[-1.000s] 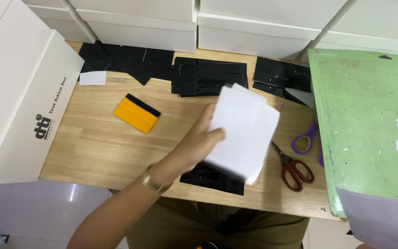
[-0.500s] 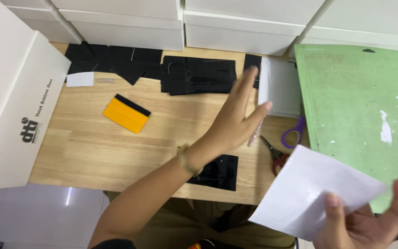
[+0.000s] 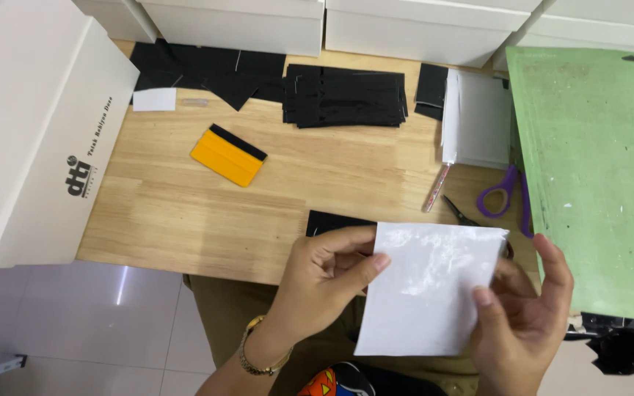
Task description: Applying black vinyl stickers to white surfaces using scissors and a squeegee
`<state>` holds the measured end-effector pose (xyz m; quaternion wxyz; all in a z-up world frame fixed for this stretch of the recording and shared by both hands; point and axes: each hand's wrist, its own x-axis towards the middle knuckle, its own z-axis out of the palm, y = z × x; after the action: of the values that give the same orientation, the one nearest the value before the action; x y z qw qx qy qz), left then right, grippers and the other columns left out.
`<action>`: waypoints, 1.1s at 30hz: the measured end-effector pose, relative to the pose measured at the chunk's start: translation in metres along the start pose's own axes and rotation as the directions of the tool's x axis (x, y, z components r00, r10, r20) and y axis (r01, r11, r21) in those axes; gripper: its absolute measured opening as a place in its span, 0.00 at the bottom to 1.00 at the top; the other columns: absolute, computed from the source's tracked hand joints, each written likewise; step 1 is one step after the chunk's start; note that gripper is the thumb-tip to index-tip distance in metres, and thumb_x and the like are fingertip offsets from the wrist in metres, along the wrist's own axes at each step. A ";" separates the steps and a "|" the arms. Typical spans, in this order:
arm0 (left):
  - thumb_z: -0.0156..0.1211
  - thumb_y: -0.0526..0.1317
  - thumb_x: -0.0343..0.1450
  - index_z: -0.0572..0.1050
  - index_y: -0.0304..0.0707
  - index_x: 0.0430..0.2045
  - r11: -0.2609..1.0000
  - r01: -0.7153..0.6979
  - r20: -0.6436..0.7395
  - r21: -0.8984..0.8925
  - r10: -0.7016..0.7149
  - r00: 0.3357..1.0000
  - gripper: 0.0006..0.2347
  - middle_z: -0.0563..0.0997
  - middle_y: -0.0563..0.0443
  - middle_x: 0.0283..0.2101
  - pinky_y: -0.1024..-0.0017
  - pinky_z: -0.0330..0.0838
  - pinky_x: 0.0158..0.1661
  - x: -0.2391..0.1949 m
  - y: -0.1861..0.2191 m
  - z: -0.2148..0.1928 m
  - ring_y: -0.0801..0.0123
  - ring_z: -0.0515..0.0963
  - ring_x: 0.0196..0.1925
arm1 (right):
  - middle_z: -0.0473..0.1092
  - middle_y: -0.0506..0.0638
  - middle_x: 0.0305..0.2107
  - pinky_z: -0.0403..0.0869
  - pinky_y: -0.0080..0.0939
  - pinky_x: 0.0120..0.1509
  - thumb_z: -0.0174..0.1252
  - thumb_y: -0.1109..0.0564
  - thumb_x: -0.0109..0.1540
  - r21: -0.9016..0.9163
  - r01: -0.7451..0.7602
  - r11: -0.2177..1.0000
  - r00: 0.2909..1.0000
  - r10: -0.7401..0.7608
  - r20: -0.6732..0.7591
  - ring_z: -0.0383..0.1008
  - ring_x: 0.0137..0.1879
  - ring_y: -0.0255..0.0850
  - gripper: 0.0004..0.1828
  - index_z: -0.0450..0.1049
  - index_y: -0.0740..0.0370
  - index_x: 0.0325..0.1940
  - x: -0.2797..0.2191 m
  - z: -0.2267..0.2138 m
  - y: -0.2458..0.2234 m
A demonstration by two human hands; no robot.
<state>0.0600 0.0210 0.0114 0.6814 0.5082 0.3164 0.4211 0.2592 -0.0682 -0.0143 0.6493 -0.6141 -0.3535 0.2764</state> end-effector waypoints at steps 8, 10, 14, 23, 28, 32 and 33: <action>0.63 0.35 0.72 0.81 0.33 0.37 0.966 -0.020 0.059 0.257 0.005 0.998 0.05 0.81 0.58 0.32 0.84 0.72 0.30 -0.008 0.002 -0.004 0.85 0.73 0.31 | 0.69 0.62 0.55 0.61 0.57 0.75 0.62 0.53 0.63 -0.459 0.717 0.524 0.687 -0.421 0.592 0.67 0.65 0.58 0.22 0.74 0.69 0.57 0.031 0.002 -0.049; 0.63 0.34 0.72 0.81 0.33 0.36 0.966 -0.012 0.075 0.257 -0.008 0.997 0.04 0.79 0.57 0.29 0.83 0.70 0.26 -0.012 0.004 -0.002 0.84 0.71 0.27 | 0.71 0.59 0.50 0.65 0.53 0.69 0.64 0.57 0.62 -0.404 0.758 0.512 0.634 -0.433 0.641 0.68 0.60 0.56 0.17 0.76 0.69 0.53 0.031 0.017 -0.056; 0.60 0.38 0.73 0.81 0.34 0.40 0.967 0.008 0.109 0.254 -0.037 0.993 0.07 0.82 0.56 0.31 0.85 0.73 0.28 -0.017 0.010 -0.003 0.83 0.75 0.28 | 0.74 0.56 0.36 0.73 0.48 0.54 0.67 0.66 0.61 -0.304 0.803 0.513 0.572 -0.519 0.635 0.71 0.46 0.54 0.05 0.79 0.68 0.40 0.025 0.031 -0.048; 0.53 0.39 0.78 0.76 0.36 0.30 0.933 -0.164 0.118 0.319 0.133 0.984 0.09 0.72 0.58 0.24 0.79 0.62 0.28 -0.021 0.011 -0.007 0.79 0.66 0.26 | 0.77 0.59 0.34 0.75 0.45 0.52 0.71 0.70 0.57 -0.234 0.824 0.516 0.549 -0.623 0.557 0.74 0.44 0.55 0.07 0.78 0.71 0.36 0.014 0.046 -0.036; 0.53 0.37 0.77 0.78 0.34 0.32 0.919 -0.226 0.099 0.322 0.204 0.974 0.08 0.76 0.54 0.28 0.79 0.66 0.30 -0.022 0.011 -0.009 0.76 0.72 0.28 | 0.76 0.59 0.33 0.75 0.45 0.51 0.69 0.69 0.57 -0.205 0.825 0.526 0.543 -0.638 0.546 0.74 0.43 0.56 0.06 0.77 0.70 0.34 0.012 0.051 -0.033; 0.58 0.34 0.75 0.80 0.33 0.37 0.824 -0.346 0.099 0.449 0.340 0.935 0.05 0.81 0.50 0.35 0.79 0.76 0.28 -0.023 0.008 -0.011 0.71 0.80 0.33 | 0.77 0.58 0.34 0.76 0.45 0.54 0.67 0.69 0.58 -0.217 0.750 0.625 0.622 -0.554 0.553 0.75 0.45 0.54 0.06 0.76 0.70 0.38 0.009 0.052 -0.034; 0.58 0.34 0.75 0.80 0.33 0.37 0.824 -0.346 0.098 0.449 0.339 0.936 0.05 0.81 0.50 0.35 0.79 0.76 0.28 -0.023 0.009 -0.010 0.71 0.80 0.33 | 0.77 0.58 0.34 0.76 0.45 0.54 0.67 0.69 0.58 -0.217 0.750 0.625 0.622 -0.554 0.553 0.75 0.45 0.54 0.06 0.76 0.70 0.38 0.008 0.053 -0.034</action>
<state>0.0382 0.0058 0.0175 0.4572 0.7062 0.3058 0.4458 0.2194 -0.0335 0.0201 0.4565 -0.4854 -0.7434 0.0584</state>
